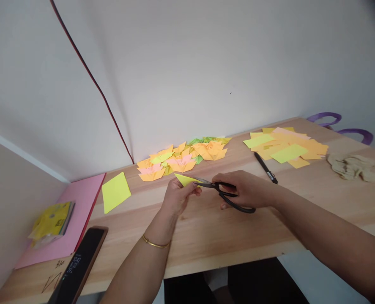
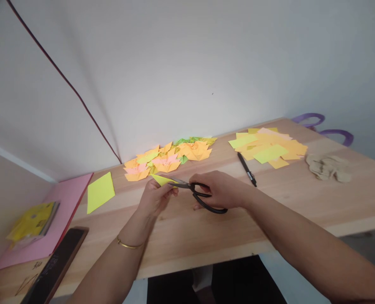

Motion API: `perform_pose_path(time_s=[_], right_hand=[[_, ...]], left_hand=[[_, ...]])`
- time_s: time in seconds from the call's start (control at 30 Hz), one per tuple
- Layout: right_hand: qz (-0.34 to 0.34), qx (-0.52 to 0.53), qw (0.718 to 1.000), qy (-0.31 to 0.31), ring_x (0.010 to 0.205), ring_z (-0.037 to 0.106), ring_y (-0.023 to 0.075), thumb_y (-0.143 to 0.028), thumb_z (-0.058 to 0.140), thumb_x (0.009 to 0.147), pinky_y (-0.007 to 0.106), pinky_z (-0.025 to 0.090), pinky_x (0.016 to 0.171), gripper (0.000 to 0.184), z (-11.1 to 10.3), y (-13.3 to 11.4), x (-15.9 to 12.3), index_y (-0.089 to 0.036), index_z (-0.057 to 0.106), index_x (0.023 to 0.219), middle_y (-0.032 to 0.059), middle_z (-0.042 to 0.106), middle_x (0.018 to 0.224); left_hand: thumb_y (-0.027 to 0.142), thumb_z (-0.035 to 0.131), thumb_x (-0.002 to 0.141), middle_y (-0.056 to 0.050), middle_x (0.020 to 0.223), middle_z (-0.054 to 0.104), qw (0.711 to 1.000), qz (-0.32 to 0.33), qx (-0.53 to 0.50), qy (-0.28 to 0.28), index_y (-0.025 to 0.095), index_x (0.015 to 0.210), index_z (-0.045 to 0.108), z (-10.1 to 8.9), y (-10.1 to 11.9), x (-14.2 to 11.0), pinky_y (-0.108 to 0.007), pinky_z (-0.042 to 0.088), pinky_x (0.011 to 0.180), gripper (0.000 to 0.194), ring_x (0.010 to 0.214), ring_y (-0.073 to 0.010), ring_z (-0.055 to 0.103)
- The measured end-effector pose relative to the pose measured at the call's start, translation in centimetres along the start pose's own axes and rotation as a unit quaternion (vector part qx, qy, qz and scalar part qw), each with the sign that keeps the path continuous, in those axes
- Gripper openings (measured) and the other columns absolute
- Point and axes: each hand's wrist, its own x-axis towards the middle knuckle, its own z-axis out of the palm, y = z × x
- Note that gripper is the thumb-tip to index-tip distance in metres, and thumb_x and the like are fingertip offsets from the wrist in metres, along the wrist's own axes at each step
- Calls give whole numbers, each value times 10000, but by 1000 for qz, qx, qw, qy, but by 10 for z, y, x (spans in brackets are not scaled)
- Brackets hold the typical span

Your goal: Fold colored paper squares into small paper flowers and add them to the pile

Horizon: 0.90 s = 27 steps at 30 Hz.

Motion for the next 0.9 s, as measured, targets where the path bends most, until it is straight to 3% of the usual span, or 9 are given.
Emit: perform_pose_path(time_s=[0.57, 0.9], right_hand=[[25, -54, 998, 33, 559, 489, 125, -489, 604, 718, 214, 312, 529, 300, 8, 1, 3, -235, 552, 869, -36, 485, 613], [39, -53, 997, 37, 609, 540, 157, -475, 594, 727, 226, 325, 541, 288, 9, 4, 5, -242, 571, 894, -7, 595, 667]], left_hand=[[186, 730, 661, -32, 673, 654, 1000, 15, -9, -9, 117, 739, 665, 0, 2, 0, -251, 475, 552, 123, 552, -115, 593], [198, 747, 634, -33, 713, 661, 1000, 15, -11, 3, 116, 742, 655, 1, 1, 0, -264, 487, 556, 164, 550, -114, 587]])
